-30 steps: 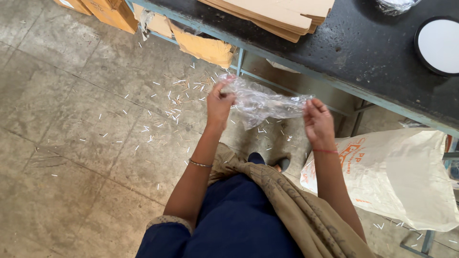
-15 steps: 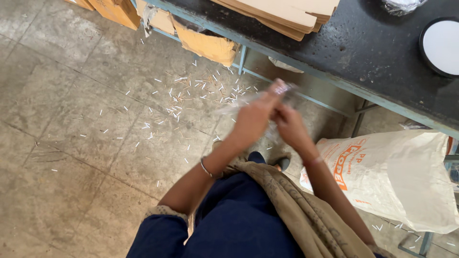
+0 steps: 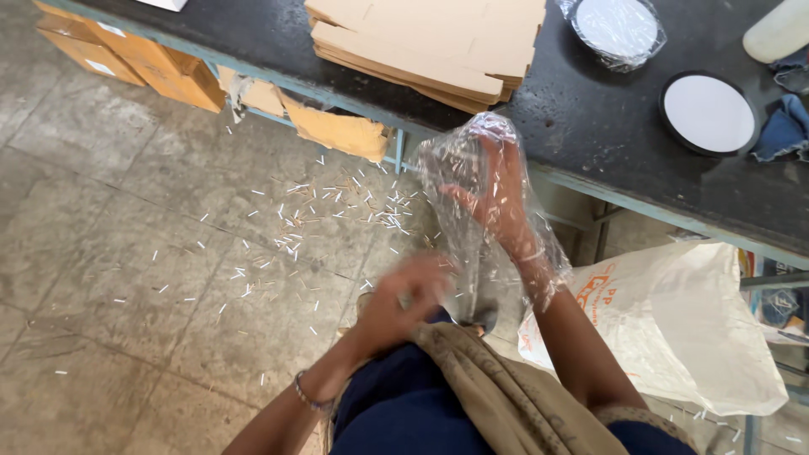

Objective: The person folds and assembles a white cardboard box from flat blanks, then wipes round LED panel lights with a blue cloth, wraps each light in clear plastic film, and places the wrapped lights into the assembled box. They handle several box blanks and lights one at a time on the workbench.

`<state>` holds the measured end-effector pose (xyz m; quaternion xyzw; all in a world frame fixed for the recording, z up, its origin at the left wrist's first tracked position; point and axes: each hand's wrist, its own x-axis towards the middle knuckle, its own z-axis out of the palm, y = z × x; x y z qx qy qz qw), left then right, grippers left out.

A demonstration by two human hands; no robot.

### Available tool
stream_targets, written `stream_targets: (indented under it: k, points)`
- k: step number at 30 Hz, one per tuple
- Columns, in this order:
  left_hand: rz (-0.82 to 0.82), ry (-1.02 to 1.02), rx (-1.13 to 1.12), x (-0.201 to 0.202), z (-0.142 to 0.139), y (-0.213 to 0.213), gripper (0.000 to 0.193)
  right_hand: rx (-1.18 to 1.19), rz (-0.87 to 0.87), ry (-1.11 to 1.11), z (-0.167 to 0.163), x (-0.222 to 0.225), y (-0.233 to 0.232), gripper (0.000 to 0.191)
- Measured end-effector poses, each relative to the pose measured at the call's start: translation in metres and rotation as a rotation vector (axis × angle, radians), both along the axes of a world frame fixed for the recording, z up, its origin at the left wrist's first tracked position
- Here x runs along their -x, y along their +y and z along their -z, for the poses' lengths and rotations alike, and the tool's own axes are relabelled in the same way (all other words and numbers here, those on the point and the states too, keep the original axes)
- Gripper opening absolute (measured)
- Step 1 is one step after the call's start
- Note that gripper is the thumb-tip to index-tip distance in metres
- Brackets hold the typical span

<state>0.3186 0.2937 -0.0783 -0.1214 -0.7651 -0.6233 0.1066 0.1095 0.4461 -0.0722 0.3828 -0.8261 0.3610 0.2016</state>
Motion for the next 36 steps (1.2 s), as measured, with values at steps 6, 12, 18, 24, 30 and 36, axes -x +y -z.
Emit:
stream_targets:
  k: [6, 12, 18, 24, 30, 36]
  points:
    - [-0.366, -0.282, -0.552, 0.096, 0.007, -0.052, 0.034, -0.079, -0.171, -0.024, -0.008, -0.029, 0.006, 0.081]
    - [-0.319, -0.226, -0.399, 0.113, 0.021, -0.065, 0.022, 0.005, 0.074, -0.115, -0.002, -0.004, 0.056, 0.097]
    - [-0.305, -0.185, -0.422, 0.148, 0.028, -0.048, 0.025, 0.075, 0.129, -0.247, 0.003, 0.000, 0.096, 0.128]
    - [-0.131, 0.072, 0.057, 0.208, 0.034, 0.010, 0.030, 0.054, 0.252, -0.243, 0.019, 0.022, 0.151, 0.138]
    - [-0.114, 0.177, 0.379, 0.306, 0.029, 0.070, 0.058, 0.009, 0.363, -0.300, 0.026, 0.072, 0.217, 0.140]
    - [-0.387, 0.043, 1.004, 0.403, 0.028, 0.147, 0.070, -0.135, 0.320, -0.347, 0.038, 0.152, 0.229, 0.143]
